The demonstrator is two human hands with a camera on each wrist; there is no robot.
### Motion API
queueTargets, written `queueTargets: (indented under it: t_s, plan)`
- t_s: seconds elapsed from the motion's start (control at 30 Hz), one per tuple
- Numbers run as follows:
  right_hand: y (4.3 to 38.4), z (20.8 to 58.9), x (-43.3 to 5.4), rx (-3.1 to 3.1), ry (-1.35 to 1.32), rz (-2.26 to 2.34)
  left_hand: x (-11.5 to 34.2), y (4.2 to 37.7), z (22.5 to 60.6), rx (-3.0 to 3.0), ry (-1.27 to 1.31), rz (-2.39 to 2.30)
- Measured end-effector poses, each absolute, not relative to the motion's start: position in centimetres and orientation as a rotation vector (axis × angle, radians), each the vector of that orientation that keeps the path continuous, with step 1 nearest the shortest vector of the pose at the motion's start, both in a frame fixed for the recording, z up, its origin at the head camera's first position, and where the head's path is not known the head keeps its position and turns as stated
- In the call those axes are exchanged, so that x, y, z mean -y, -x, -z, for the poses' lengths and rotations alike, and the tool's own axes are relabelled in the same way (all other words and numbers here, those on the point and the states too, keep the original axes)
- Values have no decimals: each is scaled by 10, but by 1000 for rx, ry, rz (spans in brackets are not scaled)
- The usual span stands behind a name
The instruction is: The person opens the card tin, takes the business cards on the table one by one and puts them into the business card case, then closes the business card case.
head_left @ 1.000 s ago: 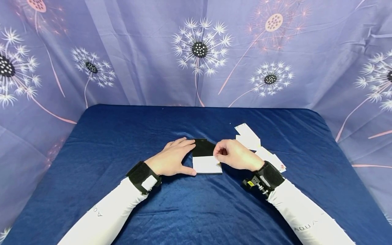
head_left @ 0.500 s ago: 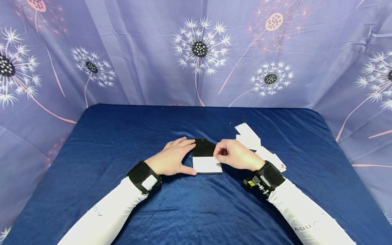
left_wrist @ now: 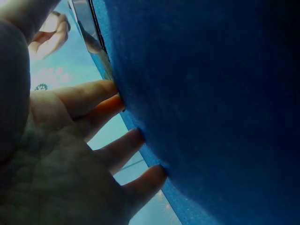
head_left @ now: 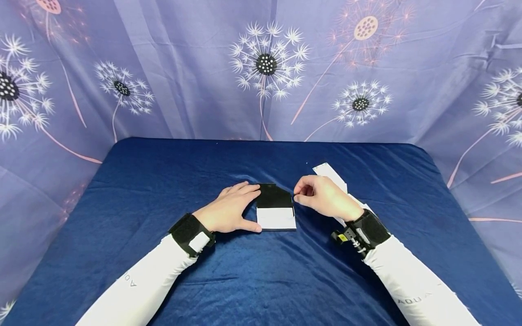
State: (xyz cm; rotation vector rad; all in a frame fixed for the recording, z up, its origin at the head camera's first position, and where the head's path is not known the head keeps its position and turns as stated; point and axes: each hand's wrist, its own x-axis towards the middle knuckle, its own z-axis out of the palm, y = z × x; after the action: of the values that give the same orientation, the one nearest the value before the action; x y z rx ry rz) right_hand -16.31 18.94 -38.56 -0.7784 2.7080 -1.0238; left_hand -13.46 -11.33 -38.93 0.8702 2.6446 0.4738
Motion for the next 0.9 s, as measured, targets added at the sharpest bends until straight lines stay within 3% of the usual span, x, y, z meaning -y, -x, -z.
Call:
queueTargets:
  t_s: [0.43,0.9]
  plan:
    - [178,374,-234,-2930,503,925,114,134,391,-2642,-880,-470]
    - [187,385,-273,-2932,207,767,115,135,391,-2642,-881,-486]
